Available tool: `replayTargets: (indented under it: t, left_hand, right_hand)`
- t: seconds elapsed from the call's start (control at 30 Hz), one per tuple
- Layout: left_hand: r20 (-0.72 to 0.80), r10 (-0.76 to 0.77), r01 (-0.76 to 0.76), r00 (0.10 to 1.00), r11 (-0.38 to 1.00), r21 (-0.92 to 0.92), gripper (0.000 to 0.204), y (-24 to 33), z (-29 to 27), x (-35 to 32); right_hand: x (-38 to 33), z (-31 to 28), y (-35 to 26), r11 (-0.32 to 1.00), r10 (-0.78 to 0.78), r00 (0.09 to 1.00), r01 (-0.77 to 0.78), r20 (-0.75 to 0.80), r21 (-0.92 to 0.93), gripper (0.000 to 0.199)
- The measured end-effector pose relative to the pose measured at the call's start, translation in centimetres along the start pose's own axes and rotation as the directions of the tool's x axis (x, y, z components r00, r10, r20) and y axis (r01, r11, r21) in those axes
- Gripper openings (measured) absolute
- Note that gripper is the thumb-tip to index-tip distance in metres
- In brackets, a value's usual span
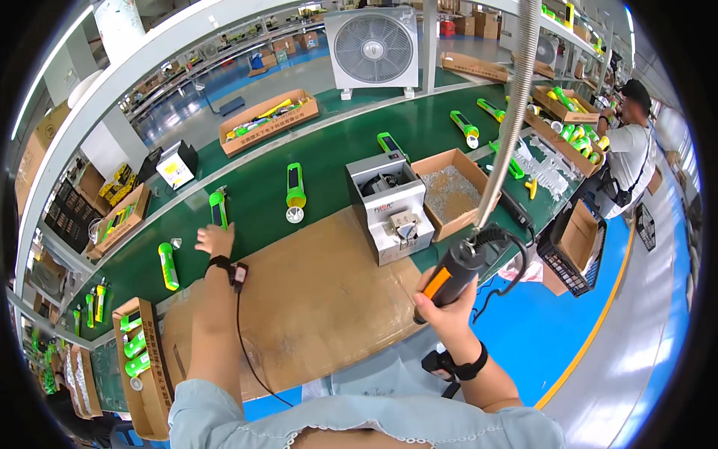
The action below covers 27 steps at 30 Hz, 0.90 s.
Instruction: Assembling flashlight components and using an electric screwdriver.
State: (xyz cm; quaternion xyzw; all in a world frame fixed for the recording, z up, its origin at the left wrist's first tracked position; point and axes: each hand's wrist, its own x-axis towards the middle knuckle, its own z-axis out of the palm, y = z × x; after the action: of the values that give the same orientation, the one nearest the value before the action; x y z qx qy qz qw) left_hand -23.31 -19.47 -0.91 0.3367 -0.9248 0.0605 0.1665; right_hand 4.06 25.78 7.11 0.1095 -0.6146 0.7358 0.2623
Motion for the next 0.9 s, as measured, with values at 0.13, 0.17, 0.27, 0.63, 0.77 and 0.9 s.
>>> replayTargets:
  t: [0.13,0.17,0.27,0.63,0.77,0.9]
  left_hand:
    - [0.008,-0.047,0.048,0.999,0.998,-0.032,0.054,-2.7,1.6,1.8]
    - [0.039,-0.033,0.034,0.999,0.999,-0.013,0.053,-2.5,0.5,1.8]
    - [0.062,-0.110,0.109,0.992,0.994,0.031,0.056,-5.6,-0.2,1.8]
    - [0.210,-0.198,0.233,0.957,0.960,-0.156,0.072,-19.2,-2.0,0.3]
    - [0.105,-0.070,0.088,0.992,0.979,-0.182,0.070,-16.9,-5.9,-7.5]
    - [0.086,0.185,-0.168,0.979,0.970,-0.175,0.062,-14.7,-7.6,-16.2]
  right_hand:
    - [1.0,1.0,0.1,1.000,-0.012,0.996,0.012,-0.092,-0.005,0.061]
    - [1.2,0.7,0.2,1.000,-0.016,0.997,0.015,-0.081,-0.014,0.061]
    - [1.3,0.8,0.0,0.996,-0.067,0.991,0.060,-0.114,-0.066,0.057]
    - [2.9,0.0,0.9,0.988,-0.150,0.985,0.147,-0.080,-0.048,0.056]
    - [6.0,-0.1,0.5,0.956,-0.286,0.951,0.291,-0.116,0.029,0.051]
    - [9.7,-0.3,0.7,0.963,-0.267,0.924,0.252,-0.272,-0.090,0.051]
